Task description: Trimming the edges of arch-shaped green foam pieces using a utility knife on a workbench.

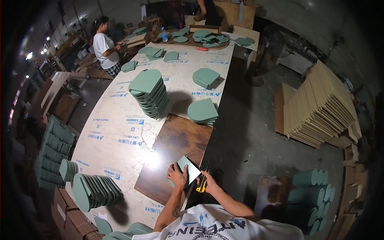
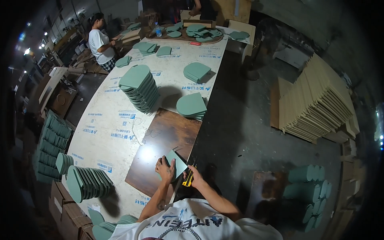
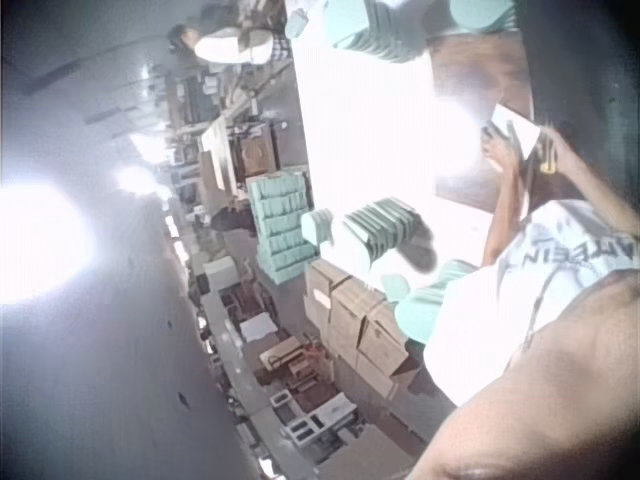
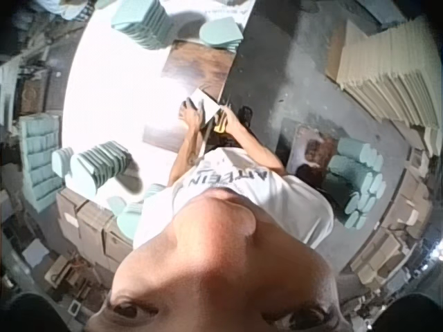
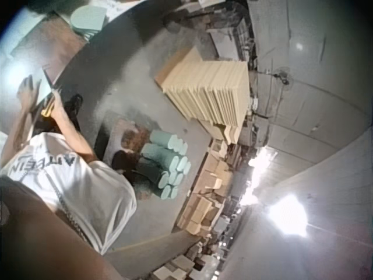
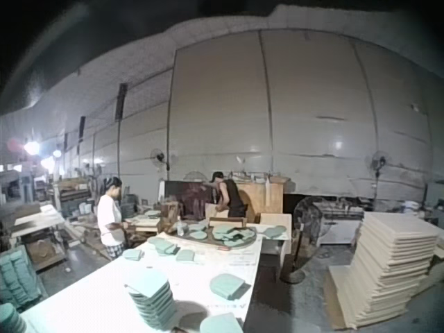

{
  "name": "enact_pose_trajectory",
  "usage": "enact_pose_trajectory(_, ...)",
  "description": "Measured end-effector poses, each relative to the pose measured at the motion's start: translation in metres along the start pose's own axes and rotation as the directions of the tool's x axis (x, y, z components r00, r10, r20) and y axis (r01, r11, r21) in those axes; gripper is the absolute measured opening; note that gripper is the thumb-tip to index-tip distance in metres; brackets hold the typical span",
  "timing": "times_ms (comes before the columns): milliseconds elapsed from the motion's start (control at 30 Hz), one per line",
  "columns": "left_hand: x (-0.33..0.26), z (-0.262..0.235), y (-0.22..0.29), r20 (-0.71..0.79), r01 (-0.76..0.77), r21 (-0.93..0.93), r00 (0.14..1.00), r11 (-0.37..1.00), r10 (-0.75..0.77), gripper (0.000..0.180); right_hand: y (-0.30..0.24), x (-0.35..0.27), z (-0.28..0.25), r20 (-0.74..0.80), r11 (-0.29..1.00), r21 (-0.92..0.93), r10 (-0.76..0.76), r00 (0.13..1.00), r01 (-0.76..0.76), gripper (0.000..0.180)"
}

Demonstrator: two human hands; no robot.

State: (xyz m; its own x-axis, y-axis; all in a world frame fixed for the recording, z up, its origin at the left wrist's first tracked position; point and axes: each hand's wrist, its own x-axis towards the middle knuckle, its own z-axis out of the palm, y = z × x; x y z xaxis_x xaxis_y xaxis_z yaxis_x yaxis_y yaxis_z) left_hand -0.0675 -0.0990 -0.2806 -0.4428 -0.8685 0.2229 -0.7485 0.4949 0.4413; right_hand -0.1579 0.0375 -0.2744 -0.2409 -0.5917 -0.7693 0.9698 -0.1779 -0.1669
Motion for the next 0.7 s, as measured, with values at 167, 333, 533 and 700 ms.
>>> enact_pose_trajectory(167,0.005,0.006,-0.018,0.221,0.151,-0.134,0.968,0.979,-0.119,0.069,0.001,-0.01,0.016,0.021,0.991,-0.135,-0.005,1.0,0.008,0.027)
enact_pose_trajectory(333,0.014,-0.034,-0.048,0.6,0.474,-0.421,0.785,0.773,-0.154,0.057,-0.01,-0.029,0.019,0.13,0.665,-0.651,-0.379,0.916,0.367,0.028)
enact_pose_trajectory(533,0.024,-0.131,-0.034,0.708,0.559,-0.667,0.681,0.493,0.186,0.047,-0.034,-0.045,0.03,0.332,0.693,-0.543,-0.341,0.879,0.474,0.029)
enact_pose_trajectory(700,-0.001,-0.127,0.006,0.293,-0.398,-0.366,0.809,0.841,0.51,0.064,-0.043,-0.017,0.012,0.106,0.824,-0.422,-0.369,0.923,0.378,0.024)
